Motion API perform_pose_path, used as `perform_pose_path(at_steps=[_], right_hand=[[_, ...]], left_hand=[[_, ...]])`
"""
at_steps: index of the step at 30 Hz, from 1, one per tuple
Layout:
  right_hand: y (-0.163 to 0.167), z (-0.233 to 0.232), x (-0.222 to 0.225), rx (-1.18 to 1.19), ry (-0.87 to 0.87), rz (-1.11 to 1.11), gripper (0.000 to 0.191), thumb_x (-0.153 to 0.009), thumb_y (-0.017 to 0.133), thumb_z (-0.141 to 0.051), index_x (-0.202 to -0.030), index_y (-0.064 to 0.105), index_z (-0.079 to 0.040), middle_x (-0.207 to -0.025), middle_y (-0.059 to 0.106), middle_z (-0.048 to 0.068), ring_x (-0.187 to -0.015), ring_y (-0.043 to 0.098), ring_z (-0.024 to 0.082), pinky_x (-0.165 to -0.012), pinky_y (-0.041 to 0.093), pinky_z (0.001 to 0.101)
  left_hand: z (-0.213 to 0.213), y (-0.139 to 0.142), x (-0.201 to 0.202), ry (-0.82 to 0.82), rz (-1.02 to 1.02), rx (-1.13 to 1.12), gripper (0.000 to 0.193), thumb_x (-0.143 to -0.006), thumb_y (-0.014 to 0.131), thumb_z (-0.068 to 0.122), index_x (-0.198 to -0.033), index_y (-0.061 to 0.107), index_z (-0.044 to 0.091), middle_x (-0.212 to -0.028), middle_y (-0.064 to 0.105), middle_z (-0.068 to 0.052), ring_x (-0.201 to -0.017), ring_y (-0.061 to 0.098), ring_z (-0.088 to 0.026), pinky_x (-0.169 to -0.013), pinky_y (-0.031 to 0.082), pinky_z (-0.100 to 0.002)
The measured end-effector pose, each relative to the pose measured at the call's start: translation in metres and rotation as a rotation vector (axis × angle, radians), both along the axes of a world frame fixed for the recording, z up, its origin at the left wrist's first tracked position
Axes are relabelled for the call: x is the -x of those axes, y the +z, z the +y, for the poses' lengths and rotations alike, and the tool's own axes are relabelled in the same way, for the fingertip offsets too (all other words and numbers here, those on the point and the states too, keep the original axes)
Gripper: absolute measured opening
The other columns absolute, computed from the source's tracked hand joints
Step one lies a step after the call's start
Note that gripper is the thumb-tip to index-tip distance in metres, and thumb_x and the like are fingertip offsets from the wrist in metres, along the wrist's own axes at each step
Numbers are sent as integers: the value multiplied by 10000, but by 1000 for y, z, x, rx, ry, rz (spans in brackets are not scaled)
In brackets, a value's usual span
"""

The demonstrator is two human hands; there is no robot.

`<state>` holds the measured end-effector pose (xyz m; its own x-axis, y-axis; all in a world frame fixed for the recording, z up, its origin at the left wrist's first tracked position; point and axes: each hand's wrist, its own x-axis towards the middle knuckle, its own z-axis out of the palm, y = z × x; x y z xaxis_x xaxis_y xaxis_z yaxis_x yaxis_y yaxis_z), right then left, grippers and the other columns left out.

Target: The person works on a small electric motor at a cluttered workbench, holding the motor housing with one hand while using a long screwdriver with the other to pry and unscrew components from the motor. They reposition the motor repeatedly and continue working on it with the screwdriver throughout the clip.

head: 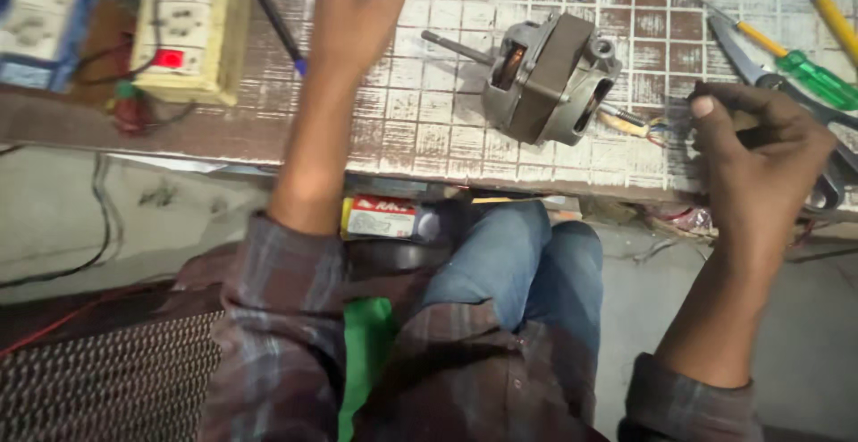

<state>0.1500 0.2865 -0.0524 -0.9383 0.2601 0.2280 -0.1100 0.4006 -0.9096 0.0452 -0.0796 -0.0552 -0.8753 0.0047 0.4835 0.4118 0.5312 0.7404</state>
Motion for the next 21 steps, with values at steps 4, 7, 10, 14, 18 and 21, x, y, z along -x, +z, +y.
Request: perform_pose_path(at_steps=[4,7,10,14,18,21], right_hand=[[-6,15,1,-74,91,83,154,-980,780,-52,-1110,755,27,-920,696,-14,-790,585,36,-732,458,195],[-15,24,3,-56,109,100,168,-1003,793,-40,-1150,760,35,-926,689,-13,-798,577,41,-734,456,204],[-22,29,6,-16,103,103,167,-1023,815,-67,-1151,761,27,-882,668,-23,-758,551,37,-696,433,206],[-26,32,9,60,95,81,166,-995,810,-85,-1114,754,15,-808,647,-41,-681,524,25,-614,399,203],[-27,33,10,8,129,112,152,-1022,799,-69,-1136,761,23,-842,666,-39,-718,543,21,-653,425,197],[-27,33,10,12,121,95,150,-1024,804,-72,-1134,762,21,-829,645,-34,-704,517,27,-636,403,205]], left_hand=[[14,-2,-51,-91,88,-282,202,-1080,632,195,-1173,733,46,-1124,746,-79,-1024,717,-180,-847,615,-353],[28,3,-74,-78,89,-107,240,-995,630,162,-1189,701,38,-1131,669,-109,-942,651,-178,-607,535,-317],[33,5,-79,-64,352,212,211,-988,727,67,-1193,720,18,-1066,717,-135,-1012,656,-270,-868,527,-415],[31,3,-86,-26,12,44,114,-929,756,53,-1039,785,42,-893,716,-96,-767,649,-218,-669,493,-363],[37,0,-128,15,72,69,145,-869,786,18,-1014,799,28,-806,692,-105,-743,634,-228,-678,475,-371],[52,-8,-166,14,152,55,190,-874,798,16,-1064,789,17,-809,683,-107,-767,627,-238,-724,488,-373]])
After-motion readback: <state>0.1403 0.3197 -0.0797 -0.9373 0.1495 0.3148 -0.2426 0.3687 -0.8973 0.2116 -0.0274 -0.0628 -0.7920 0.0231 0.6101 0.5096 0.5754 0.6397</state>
